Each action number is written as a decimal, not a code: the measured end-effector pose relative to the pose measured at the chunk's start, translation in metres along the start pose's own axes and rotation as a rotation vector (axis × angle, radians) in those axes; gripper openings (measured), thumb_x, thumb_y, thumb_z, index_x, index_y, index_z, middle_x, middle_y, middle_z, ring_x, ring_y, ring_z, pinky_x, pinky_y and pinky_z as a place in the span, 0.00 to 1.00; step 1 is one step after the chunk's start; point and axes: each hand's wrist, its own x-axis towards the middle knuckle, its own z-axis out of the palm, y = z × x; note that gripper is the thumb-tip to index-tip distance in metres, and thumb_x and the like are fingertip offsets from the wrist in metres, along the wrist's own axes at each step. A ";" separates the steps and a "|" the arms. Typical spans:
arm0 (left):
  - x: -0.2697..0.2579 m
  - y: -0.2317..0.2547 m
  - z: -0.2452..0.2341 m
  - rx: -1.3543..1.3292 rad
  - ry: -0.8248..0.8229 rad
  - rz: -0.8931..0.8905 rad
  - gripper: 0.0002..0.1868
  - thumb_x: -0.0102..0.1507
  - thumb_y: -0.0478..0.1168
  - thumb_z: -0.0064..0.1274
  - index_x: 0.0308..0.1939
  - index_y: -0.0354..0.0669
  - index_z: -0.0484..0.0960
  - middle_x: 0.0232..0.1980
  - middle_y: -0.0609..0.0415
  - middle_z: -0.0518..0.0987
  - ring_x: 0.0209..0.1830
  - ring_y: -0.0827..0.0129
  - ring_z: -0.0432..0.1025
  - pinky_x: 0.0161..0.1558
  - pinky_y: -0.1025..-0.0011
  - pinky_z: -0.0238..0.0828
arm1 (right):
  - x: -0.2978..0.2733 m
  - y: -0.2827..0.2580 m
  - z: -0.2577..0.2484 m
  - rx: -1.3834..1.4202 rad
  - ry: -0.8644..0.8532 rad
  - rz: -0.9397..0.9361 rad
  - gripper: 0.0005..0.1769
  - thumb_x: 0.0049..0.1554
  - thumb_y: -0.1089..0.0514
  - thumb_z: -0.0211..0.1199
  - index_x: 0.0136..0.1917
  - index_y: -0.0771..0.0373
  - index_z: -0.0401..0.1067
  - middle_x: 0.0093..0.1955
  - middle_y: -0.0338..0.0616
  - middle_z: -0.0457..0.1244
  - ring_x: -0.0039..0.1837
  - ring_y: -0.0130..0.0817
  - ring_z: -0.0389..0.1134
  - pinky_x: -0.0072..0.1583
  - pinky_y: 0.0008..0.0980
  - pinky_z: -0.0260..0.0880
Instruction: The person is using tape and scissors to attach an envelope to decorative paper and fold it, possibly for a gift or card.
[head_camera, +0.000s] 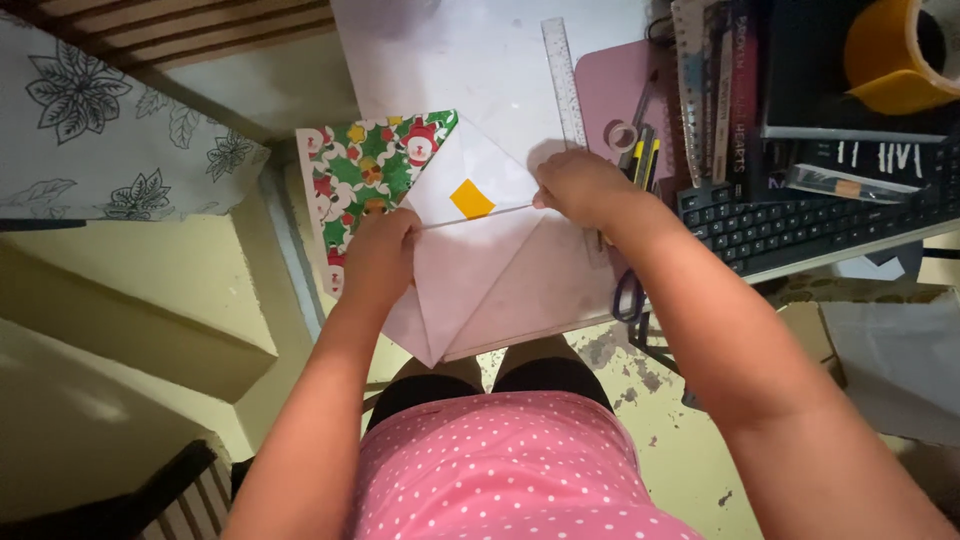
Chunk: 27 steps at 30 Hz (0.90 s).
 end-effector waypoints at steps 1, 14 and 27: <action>0.000 -0.003 0.002 0.000 -0.001 -0.001 0.05 0.60 0.30 0.55 0.39 0.42 0.81 0.41 0.42 0.77 0.45 0.45 0.72 0.44 0.53 0.69 | 0.000 -0.001 0.001 0.001 -0.002 0.000 0.18 0.60 0.47 0.61 0.51 0.65 0.74 0.55 0.52 0.65 0.63 0.54 0.64 0.62 0.50 0.64; 0.008 -0.025 0.010 0.084 -0.053 0.092 0.05 0.62 0.33 0.54 0.39 0.42 0.74 0.35 0.39 0.78 0.38 0.40 0.74 0.39 0.47 0.69 | -0.036 -0.084 0.068 -0.389 0.336 -0.078 0.20 0.59 0.60 0.54 0.64 0.66 0.70 0.69 0.56 0.63 0.69 0.51 0.65 0.72 0.47 0.62; 0.004 -0.043 0.020 0.055 0.080 0.220 0.16 0.60 0.34 0.58 0.50 0.37 0.74 0.48 0.38 0.76 0.50 0.39 0.71 0.48 0.49 0.69 | -0.025 -0.143 0.075 -0.207 0.356 -0.207 0.42 0.56 0.32 0.58 0.79 0.43 0.55 0.85 0.37 0.41 0.83 0.53 0.38 0.69 0.82 0.37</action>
